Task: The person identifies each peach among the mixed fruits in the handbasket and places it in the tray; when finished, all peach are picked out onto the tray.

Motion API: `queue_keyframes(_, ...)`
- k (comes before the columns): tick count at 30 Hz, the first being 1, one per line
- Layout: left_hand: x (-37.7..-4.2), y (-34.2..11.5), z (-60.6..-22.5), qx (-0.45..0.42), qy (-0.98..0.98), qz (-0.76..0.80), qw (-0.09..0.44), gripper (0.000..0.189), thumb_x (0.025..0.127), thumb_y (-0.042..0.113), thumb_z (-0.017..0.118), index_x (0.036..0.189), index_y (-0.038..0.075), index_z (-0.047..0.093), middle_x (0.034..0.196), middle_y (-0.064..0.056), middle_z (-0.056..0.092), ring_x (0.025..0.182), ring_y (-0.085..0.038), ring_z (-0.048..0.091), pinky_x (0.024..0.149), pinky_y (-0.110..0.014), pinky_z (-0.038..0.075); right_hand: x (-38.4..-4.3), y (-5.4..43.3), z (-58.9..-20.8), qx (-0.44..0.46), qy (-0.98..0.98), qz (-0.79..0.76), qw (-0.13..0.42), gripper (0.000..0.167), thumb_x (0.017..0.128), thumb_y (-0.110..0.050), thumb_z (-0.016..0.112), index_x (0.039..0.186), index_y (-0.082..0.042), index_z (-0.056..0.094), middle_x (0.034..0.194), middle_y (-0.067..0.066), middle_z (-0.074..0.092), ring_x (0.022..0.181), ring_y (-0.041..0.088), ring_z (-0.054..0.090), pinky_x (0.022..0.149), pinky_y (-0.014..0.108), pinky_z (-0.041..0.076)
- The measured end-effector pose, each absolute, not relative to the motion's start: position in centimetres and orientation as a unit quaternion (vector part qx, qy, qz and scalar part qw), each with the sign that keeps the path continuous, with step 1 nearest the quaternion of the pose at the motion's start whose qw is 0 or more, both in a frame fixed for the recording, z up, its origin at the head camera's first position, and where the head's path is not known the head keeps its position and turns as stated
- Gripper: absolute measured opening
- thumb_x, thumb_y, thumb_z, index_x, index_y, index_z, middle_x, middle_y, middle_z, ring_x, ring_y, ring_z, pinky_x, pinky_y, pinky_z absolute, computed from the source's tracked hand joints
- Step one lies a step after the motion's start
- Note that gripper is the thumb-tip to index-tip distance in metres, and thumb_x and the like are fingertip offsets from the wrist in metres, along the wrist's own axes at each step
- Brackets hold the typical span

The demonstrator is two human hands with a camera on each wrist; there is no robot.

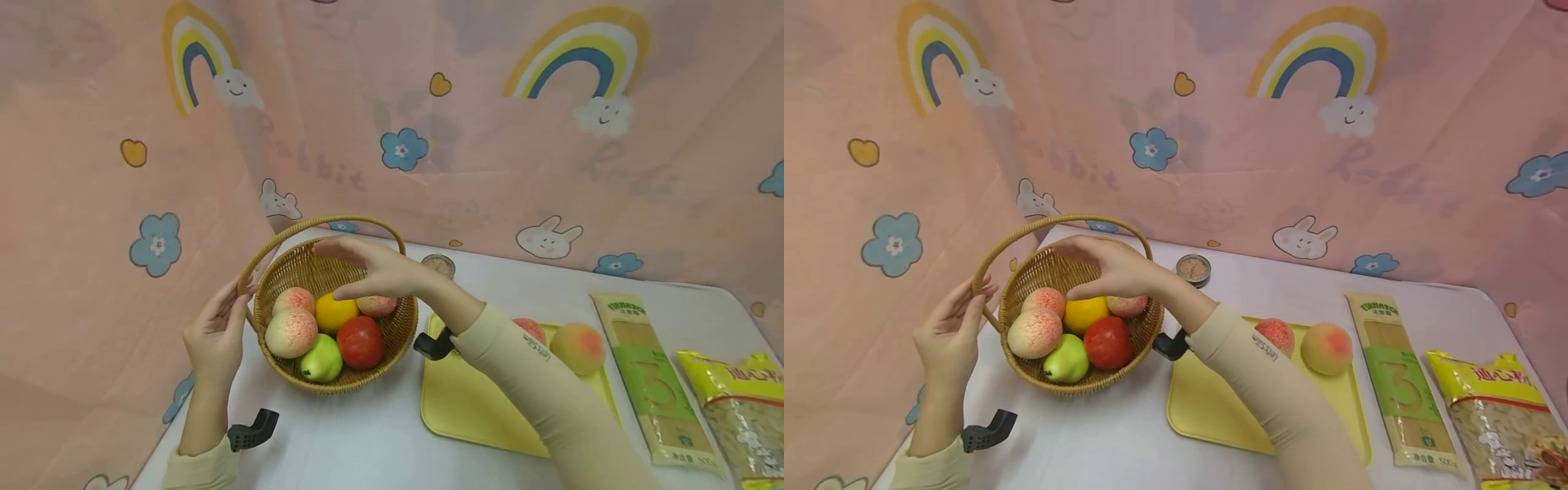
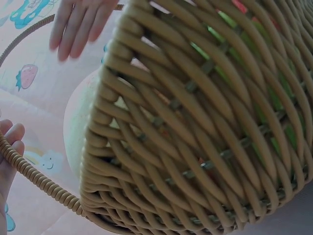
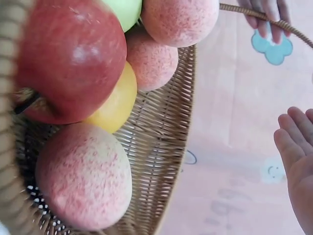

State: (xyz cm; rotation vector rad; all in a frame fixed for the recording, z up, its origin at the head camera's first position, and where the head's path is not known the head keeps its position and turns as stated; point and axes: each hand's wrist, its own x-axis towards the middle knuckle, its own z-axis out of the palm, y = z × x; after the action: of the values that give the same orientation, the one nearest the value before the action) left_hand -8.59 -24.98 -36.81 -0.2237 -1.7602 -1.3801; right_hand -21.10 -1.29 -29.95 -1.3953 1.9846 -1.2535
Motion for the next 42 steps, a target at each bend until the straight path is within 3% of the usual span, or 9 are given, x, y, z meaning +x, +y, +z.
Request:
queue_keyframes(6,-8.7,-24.8,-36.9,-0.100,-0.702,-0.558,0.431,0.031,0.083,-0.021,0.055,0.114,-0.015,0.061,0.108,-0.005,0.070,0.098,-0.011,0.068,0.089,-0.021,0.055,-22.6,-3.9,-31.2,-0.515,0.689,-0.445,0.248,0.072,0.084,-0.015,0.072,0.144,-0.004,0.034,0.148,0.010,0.039,0.138,0.014,0.037,0.116,0.026,0.032)
queue_keyframes(10,-8.8,-24.7,-37.0,-0.095,-0.707,-0.553,0.429,0.031,0.083,-0.021,0.056,0.113,-0.015,0.061,0.106,-0.001,0.070,0.099,-0.010,0.068,0.088,-0.020,0.055,-23.3,-5.1,-32.2,-0.513,0.677,-0.439,0.292,0.073,0.084,-0.013,0.072,0.144,-0.003,0.033,0.150,0.012,0.036,0.139,0.015,0.034,0.117,0.029,0.029)
queue_keyframes(14,-8.7,-24.7,-36.9,-0.091,-0.710,-0.551,0.428,0.031,0.084,-0.020,0.056,0.113,-0.015,0.061,0.105,0.002,0.070,0.098,-0.009,0.068,0.088,-0.019,0.054,-23.5,-6.1,-33.1,-0.521,0.669,-0.414,0.331,0.073,0.083,-0.012,0.072,0.144,-0.001,0.034,0.149,0.012,0.037,0.139,0.017,0.034,0.116,0.024,0.029)
queue_keyframes(21,-8.3,-24.9,-36.8,-0.106,-0.708,-0.551,0.429,0.032,0.083,-0.021,0.055,0.114,-0.015,0.061,0.110,-0.006,0.070,0.098,-0.013,0.069,0.088,-0.021,0.055,-23.0,-7.4,-34.4,-0.539,0.649,-0.363,0.395,0.074,0.082,-0.013,0.073,0.144,-0.003,0.034,0.148,0.009,0.039,0.139,0.016,0.034,0.116,0.022,0.029)
queue_keyframes(27,-8.2,-25.0,-36.7,-0.107,-0.708,-0.552,0.428,0.031,0.084,-0.020,0.055,0.114,-0.015,0.060,0.110,-0.009,0.070,0.099,-0.012,0.068,0.088,-0.021,0.055,-22.4,-8.0,-34.5,-0.576,0.655,-0.301,0.384,0.073,0.081,-0.020,0.074,0.143,-0.008,0.038,0.146,0.004,0.041,0.134,0.012,0.038,0.114,0.021,0.030)
queue_keyframes(34,-8.4,-25.1,-36.8,-0.095,-0.707,-0.554,0.429,0.031,0.084,-0.020,0.056,0.114,-0.015,0.061,0.107,-0.003,0.070,0.098,-0.014,0.069,0.088,-0.019,0.055,-21.8,-8.7,-34.6,-0.587,0.643,-0.278,0.405,0.077,0.076,-0.004,0.075,0.144,-0.010,0.038,0.145,0.001,0.036,0.126,0.008,0.040,0.108,0.017,0.033)
queue_keyframes(42,-8.5,-25.1,-36.8,-0.095,-0.705,-0.556,0.430,0.030,0.084,-0.020,0.055,0.113,-0.016,0.061,0.106,-0.001,0.070,0.097,-0.014,0.069,0.088,-0.020,0.055,-21.2,-9.2,-34.7,-0.606,0.682,-0.208,0.353,0.083,0.074,0.007,0.069,0.146,-0.019,0.036,0.147,-0.007,0.036,0.129,0.003,0.035,0.108,0.016,0.031)
